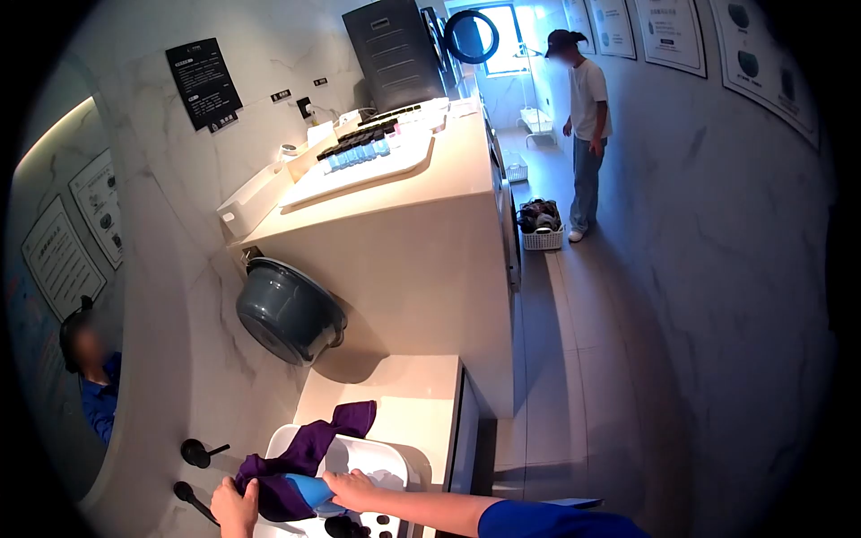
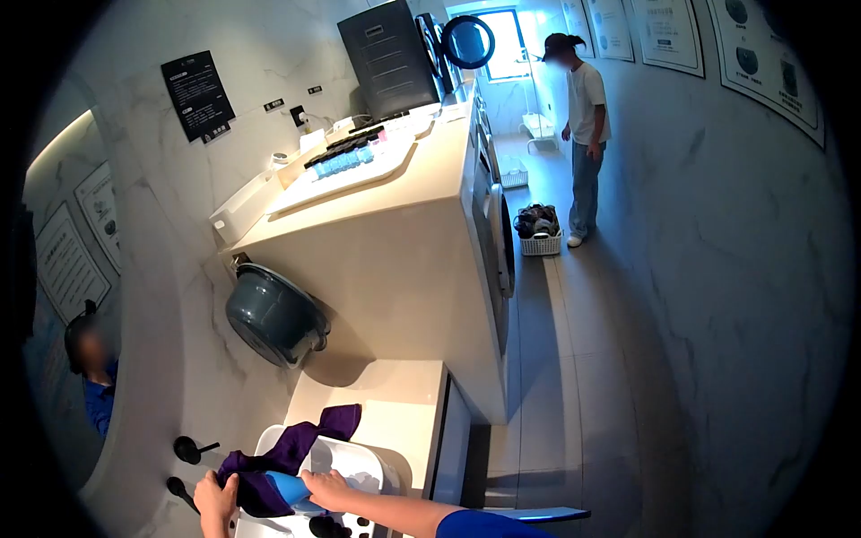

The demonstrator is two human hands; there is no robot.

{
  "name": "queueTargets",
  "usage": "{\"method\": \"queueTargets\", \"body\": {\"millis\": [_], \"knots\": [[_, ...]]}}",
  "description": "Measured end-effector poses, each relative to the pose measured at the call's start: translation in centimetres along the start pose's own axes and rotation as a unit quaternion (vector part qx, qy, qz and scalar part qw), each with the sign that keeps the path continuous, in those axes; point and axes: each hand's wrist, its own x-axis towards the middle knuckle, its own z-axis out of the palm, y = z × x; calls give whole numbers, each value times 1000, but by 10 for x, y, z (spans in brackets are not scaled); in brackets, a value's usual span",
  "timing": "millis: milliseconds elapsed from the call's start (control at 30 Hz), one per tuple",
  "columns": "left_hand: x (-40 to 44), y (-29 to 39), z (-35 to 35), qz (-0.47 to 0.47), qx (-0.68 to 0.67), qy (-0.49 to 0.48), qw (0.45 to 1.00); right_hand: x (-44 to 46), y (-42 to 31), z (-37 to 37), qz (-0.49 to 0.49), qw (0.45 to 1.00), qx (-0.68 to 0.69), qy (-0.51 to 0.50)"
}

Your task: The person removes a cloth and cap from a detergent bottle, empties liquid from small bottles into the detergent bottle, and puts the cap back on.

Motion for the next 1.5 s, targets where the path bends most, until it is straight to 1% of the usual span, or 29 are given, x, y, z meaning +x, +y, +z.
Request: {"method": "queueTargets", "body": {"millis": [33, 100, 167, 233, 267, 333, 367, 433, 467, 567, 633, 667, 700, 767, 833, 900, 1033, 1067, 1167, 1200, 1233, 1433, 1500], "knots": [[-3, -2, -2, 1, 4, -1, 1000, 0, 1, 1, 1, 1000, 4, 0], [-11, -6, -10, 138, -69, -1, 988, -1, -2, -5, 2, 1000, 13, -4], [-7, -18, -5, 153, -75, -11, 985, -1, -2, -7, 0, 999, 25, -22], [-4, -26, -3, 195, -122, -37, 973, -1, -1, -4, 1, 1000, 13, -12], [-1, -32, 0, 193, -120, -39, 973, -1, -1, -3, 1, 1000, 16, -14], [4, -41, 5, 223, -154, -46, 962, -1, 0, -2, -4, 1000, 8, -2], [1, -39, 3, 222, -152, -48, 962, -1, 0, -3, -3, 1000, 11, -4], [-7, -34, -3, 158, -253, -91, 950, -2, 0, -3, -5, 1000, 10, 2], [-7, -38, 0, 156, -251, -93, 951, -1, 0, -3, -3, 1000, 9, -3], [-5, -47, 17, 168, -284, -71, 941, 0, 1, -1, 2, 1000, 13, -2], [-11, -45, 27, 185, -377, 1, 908, 1, 1, 0, 6, 1000, 18, -7], [-10, -47, 28, 213, -338, 20, 916, 2, 1, -1, 6, 1000, 23, -1], [-8, -49, 29, 207, -338, 18, 918, 3, 2, 0, 5, 1000, 27, 4], [-6, -51, 29, 195, -367, 29, 909, 2, 2, 0, 9, 999, 30, -20], [-2, -53, 31, 188, -368, 46, 909, 2, 2, 0, 16, 999, 41, -15], [-4, -45, 25, 136, -375, 33, 916, 1, 1, 1, 23, 998, 43, -25], [-11, -44, 35, 170, -391, 42, 903, 0, 1, -1, 28, 998, 47, -19], [-15, -41, 32, 197, -349, 48, 915, 0, 1, -1, 28, 998, 46, -24], [-17, -36, 33, 189, -338, 61, 920, 0, 0, -2, 38, 998, 45, -29], [-18, -32, 31, 168, -363, 52, 915, 0, 0, -2, 37, 998, 46, -30], [-18, -33, 32, 167, -363, 53, 915, 0, 0, -3, 39, 998, 44, -29], [-14, -37, 35, 213, -335, 34, 917, -2, 1, -2, 36, 998, 46, -29], [-15, -36, 38, 213, -349, 57, 911, -2, 2, -1, 35, 998, 43, -29]]}}
